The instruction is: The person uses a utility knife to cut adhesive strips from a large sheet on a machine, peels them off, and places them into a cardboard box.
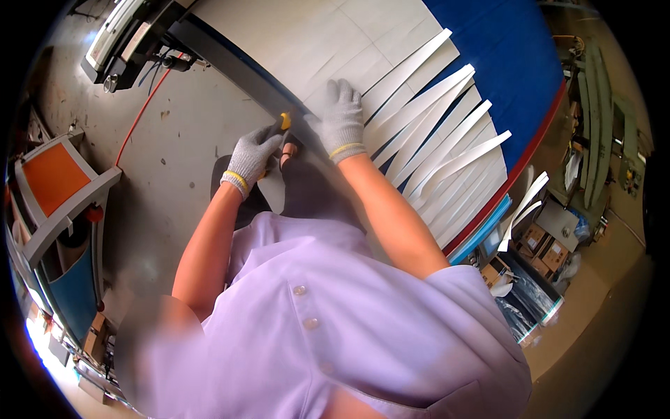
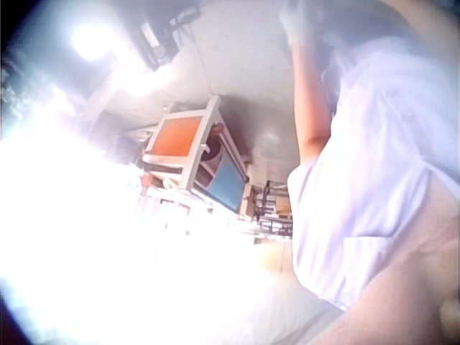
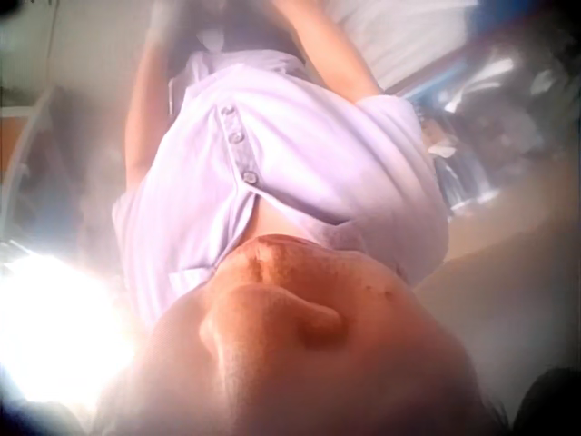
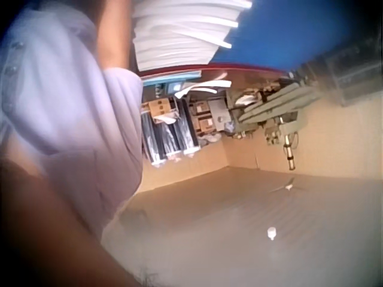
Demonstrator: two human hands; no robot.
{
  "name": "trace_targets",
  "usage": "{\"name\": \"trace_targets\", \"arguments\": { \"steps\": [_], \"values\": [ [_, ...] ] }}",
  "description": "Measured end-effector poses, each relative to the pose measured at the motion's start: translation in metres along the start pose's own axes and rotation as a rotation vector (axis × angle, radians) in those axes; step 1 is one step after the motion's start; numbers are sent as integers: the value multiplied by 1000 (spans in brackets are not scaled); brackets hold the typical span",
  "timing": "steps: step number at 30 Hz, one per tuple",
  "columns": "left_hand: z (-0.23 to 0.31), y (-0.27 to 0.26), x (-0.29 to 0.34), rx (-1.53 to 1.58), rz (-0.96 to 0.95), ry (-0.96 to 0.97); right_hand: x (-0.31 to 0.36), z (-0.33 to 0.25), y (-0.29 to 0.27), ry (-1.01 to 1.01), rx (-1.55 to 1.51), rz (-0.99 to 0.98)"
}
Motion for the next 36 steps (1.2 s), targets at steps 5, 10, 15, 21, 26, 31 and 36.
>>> {"name": "trace_targets", "arguments": {
  "steps": [5, 10, 15, 21, 26, 31, 36],
  "values": [
    [20, 7, -1, -154, -8, 45, -5, 8, 0, 67, -100, -54],
    [27, -3, -6, -204, -32, 88, -3, 8, -14, 76, -272, 73],
    [25, -5, -13, -201, -29, 62, 3, 28, -24, 95, -646, 63],
    [36, 5, -18, -255, -129, 120, 8, 52, -9, 213, -880, -102],
    [37, 7, -25, -289, -173, 137, 9, 44, -21, 167, -835, -25],
    [43, 13, -25, -242, -183, 140, 7, 38, -24, 78, -735, 4],
    [47, 16, -30, -22, -137, 80, 3, 33, -25, 64, -590, 47]
  ]
}}
Point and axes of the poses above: each hand's wrist, its own x-axis away from the middle knuckle, its own y-axis out of the palm, z = x × y, the point moved 7 cm from there along -x, towards the middle knuckle, and after that the axes turned 5 degrees about y, right-handed, at the moved point
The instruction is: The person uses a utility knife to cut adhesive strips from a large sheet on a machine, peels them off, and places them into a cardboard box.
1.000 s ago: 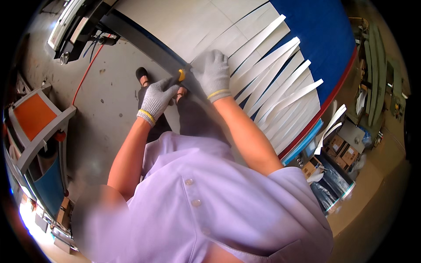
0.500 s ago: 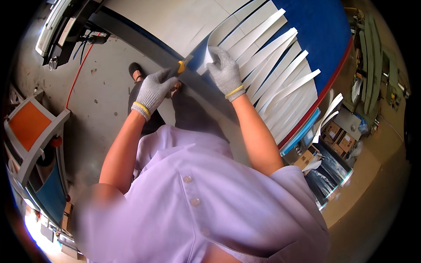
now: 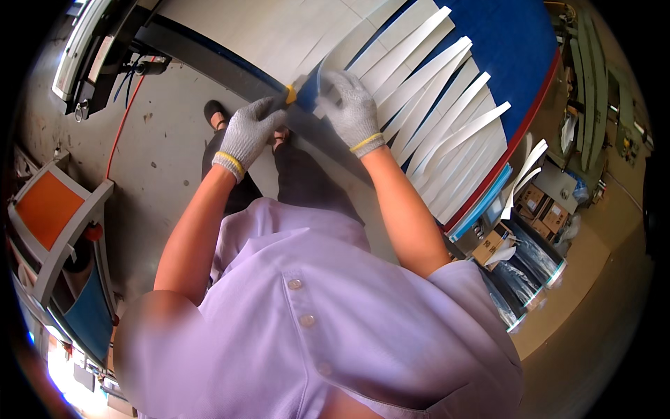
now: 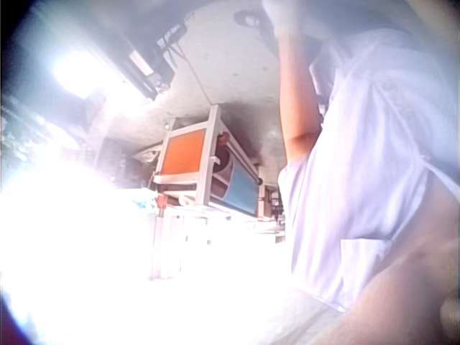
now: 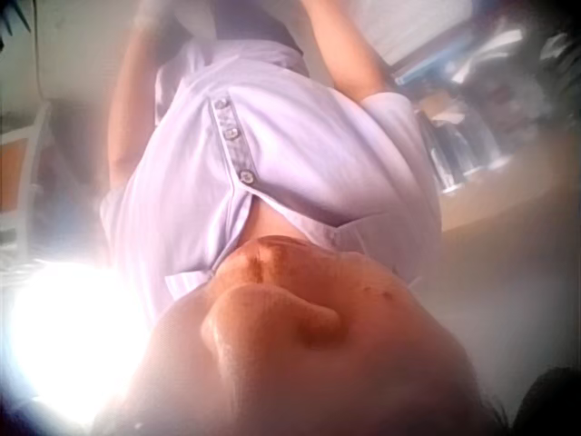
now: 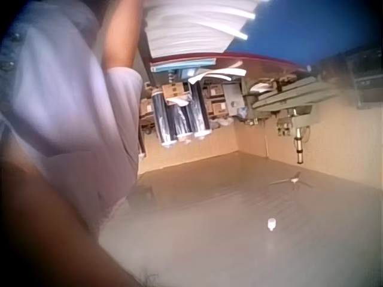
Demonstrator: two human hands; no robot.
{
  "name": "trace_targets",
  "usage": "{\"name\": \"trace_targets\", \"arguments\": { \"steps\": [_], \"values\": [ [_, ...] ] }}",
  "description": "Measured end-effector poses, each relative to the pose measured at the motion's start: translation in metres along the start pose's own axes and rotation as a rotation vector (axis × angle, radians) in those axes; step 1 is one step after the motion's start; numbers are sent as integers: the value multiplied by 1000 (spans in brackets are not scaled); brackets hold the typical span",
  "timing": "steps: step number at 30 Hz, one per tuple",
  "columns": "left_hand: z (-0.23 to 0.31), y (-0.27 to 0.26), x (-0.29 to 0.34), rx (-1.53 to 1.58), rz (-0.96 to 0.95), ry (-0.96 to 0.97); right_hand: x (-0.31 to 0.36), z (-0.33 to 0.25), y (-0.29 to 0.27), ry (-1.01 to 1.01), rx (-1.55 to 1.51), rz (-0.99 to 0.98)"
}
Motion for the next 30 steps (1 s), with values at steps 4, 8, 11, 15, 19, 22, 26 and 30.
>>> {"name": "trace_targets", "arguments": {
  "steps": [4, 8, 11, 15, 19, 22, 26, 30],
  "values": [
    [0, -6, -13, -118, 87, 63, 2, -7, 4, -44, 93, 65],
    [-1, -3, -28, -149, 65, 101, 2, -2, 6, -5, 69, 39],
    [0, -1, -38, -170, 18, 114, 2, 5, 7, 28, 54, 23],
    [8, 4, -46, -33, 76, 138, 2, 2, 7, 31, 46, 37],
    [16, 17, -55, 35, 73, 121, 2, -1, 5, -14, 63, 71],
    [21, 29, -61, 51, 63, 89, 1, -2, 4, -3, 39, 60],
    [14, 37, -71, 68, 55, 23, 2, 1, 3, 17, 11, 66],
    [19, 41, -67, 106, 20, -15, 4, 7, 2, 40, -21, 64]
  ]
}}
Point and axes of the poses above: each hand's wrist, its own x-axis away from the middle knuckle, its own y-axis out of the palm, z = x × y, the point moved 7 cm from there along -x, towards the middle knuckle, and after that the axes turned 5 degrees about y, right-handed, at the moved point
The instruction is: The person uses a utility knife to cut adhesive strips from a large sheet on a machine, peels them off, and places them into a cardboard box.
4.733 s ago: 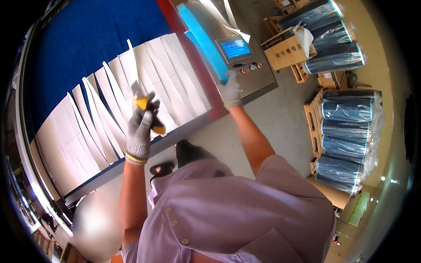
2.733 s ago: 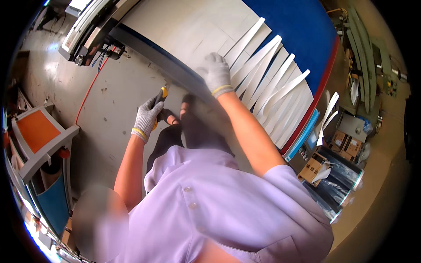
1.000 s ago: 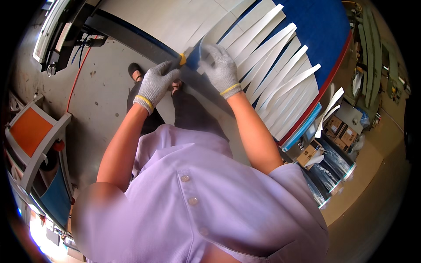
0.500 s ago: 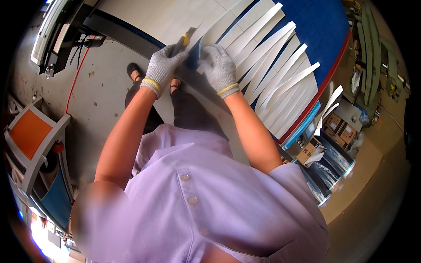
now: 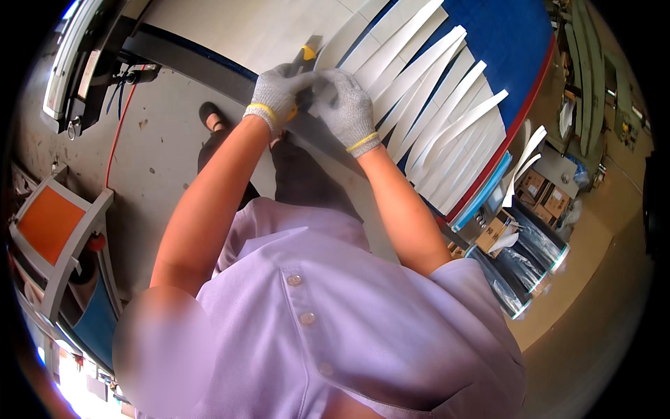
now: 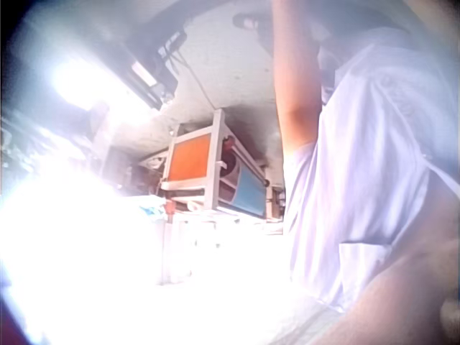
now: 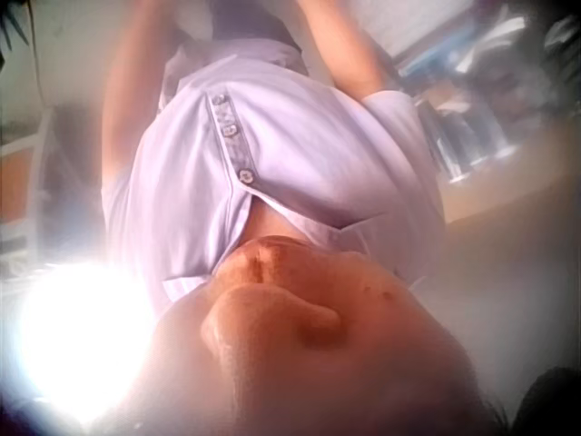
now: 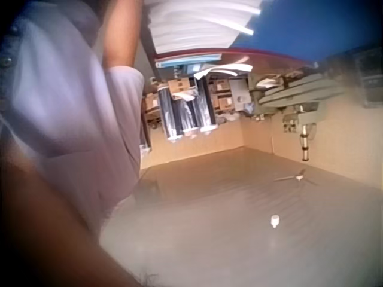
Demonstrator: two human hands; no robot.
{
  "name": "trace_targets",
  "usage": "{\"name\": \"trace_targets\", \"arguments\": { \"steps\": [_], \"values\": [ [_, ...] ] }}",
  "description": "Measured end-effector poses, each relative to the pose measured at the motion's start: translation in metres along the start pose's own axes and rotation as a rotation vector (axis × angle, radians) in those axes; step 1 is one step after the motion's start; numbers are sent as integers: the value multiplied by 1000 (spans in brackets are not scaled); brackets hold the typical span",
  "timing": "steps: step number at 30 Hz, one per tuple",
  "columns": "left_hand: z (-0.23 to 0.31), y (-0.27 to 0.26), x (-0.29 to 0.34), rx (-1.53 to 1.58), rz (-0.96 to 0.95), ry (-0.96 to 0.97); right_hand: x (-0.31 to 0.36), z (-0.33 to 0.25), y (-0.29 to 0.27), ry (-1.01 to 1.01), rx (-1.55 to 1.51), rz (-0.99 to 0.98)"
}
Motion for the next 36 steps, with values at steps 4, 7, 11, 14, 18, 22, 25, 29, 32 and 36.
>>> {"name": "trace_targets", "arguments": {
  "steps": [4, 7, 11, 14, 18, 22, 25, 29, 32, 36],
  "values": [
    [-6, 0, -1, 89, -30, -6, 1, 2, 0, 8, -63, 7],
    [-13, -2, -5, 85, -35, 8, 1, 2, -2, 8, -89, 8],
    [-17, -2, -7, 98, -46, 19, 1, 4, -3, 29, -138, -2],
    [-16, -2, -7, 73, -55, 32, 1, 6, -4, 63, -170, -32],
    [-17, -2, -7, 86, -46, 22, 0, 8, -4, 30, -158, -54],
    [-11, 2, -2, 21, -54, 16, 0, 14, -2, -27, -172, -54],
    [-12, 2, -2, -11, -36, 19, -1, 16, -2, -3, -171, -64],
    [-6, -1, 6, 16, -36, 11, -2, 14, -3, 6, -154, -61],
    [-13, -14, 12, 18, -37, 40, -2, 11, -2, -19, -117, -35],
    [-9, -21, 24, 109, -78, 44, -2, 10, -2, -2, -102, -25]
  ]
}}
Point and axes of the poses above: each hand's wrist, its own x-axis away from the middle knuckle, its own y-axis out of the palm, z = x × y, the point moved 7 cm from there along -x, towards the middle knuckle, and after that the axes turned 5 degrees about y, right-handed, at the moved point
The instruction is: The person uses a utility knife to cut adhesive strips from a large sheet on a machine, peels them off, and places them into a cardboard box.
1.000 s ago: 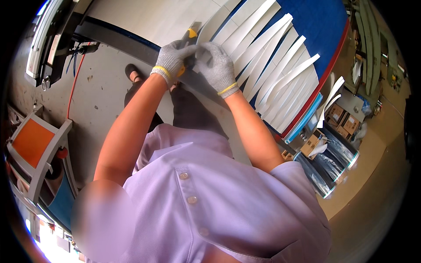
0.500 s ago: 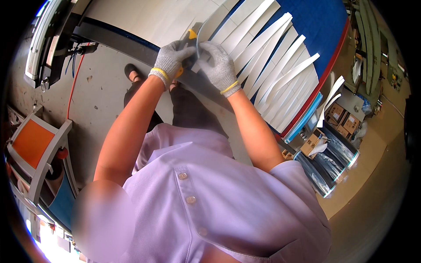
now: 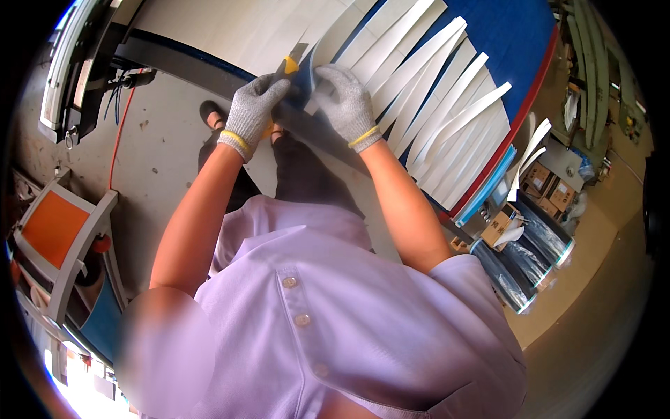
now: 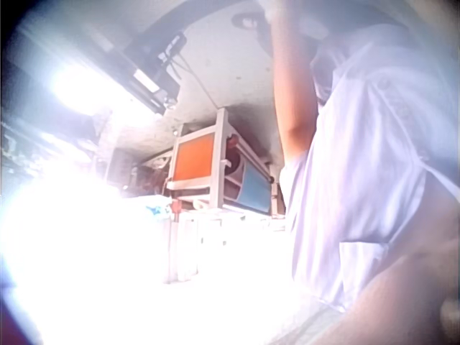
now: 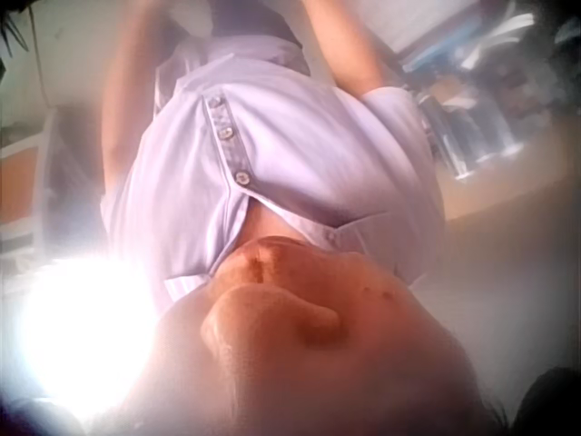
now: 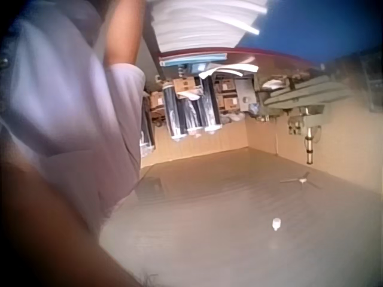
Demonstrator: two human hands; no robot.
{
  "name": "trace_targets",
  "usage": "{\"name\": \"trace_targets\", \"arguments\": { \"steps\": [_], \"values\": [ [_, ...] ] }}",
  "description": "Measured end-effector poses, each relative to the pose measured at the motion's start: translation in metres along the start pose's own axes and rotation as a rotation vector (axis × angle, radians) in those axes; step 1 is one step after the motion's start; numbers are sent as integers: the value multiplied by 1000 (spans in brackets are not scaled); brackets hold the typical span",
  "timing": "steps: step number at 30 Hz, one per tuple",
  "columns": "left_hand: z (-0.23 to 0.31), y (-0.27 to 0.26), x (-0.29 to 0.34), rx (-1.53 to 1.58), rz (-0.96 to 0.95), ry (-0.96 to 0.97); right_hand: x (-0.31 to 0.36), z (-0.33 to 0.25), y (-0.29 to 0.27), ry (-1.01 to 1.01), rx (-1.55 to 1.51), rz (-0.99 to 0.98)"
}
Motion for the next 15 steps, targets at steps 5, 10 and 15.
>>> {"name": "trace_targets", "arguments": {
  "steps": [5, 10, 15],
  "values": [
    [-7, -1, -10, -11, 37, 11, 0, -1, 1, -3, 0, 1],
    [-2, 10, -15, -69, 46, 0, -3, 0, 1, 38, -31, 3],
    [-2, 9, -22, -218, 159, 98, -10, 0, 1, 191, -86, 68]
  ]
}}
Point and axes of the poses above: each hand's wrist, its own x-axis away from the middle knuckle, its own y-axis out of the palm, z = x × y, the point moved 7 cm from there along -x, towards the middle knuckle, and after that the axes turned 5 degrees about y, right-handed, at the moved point
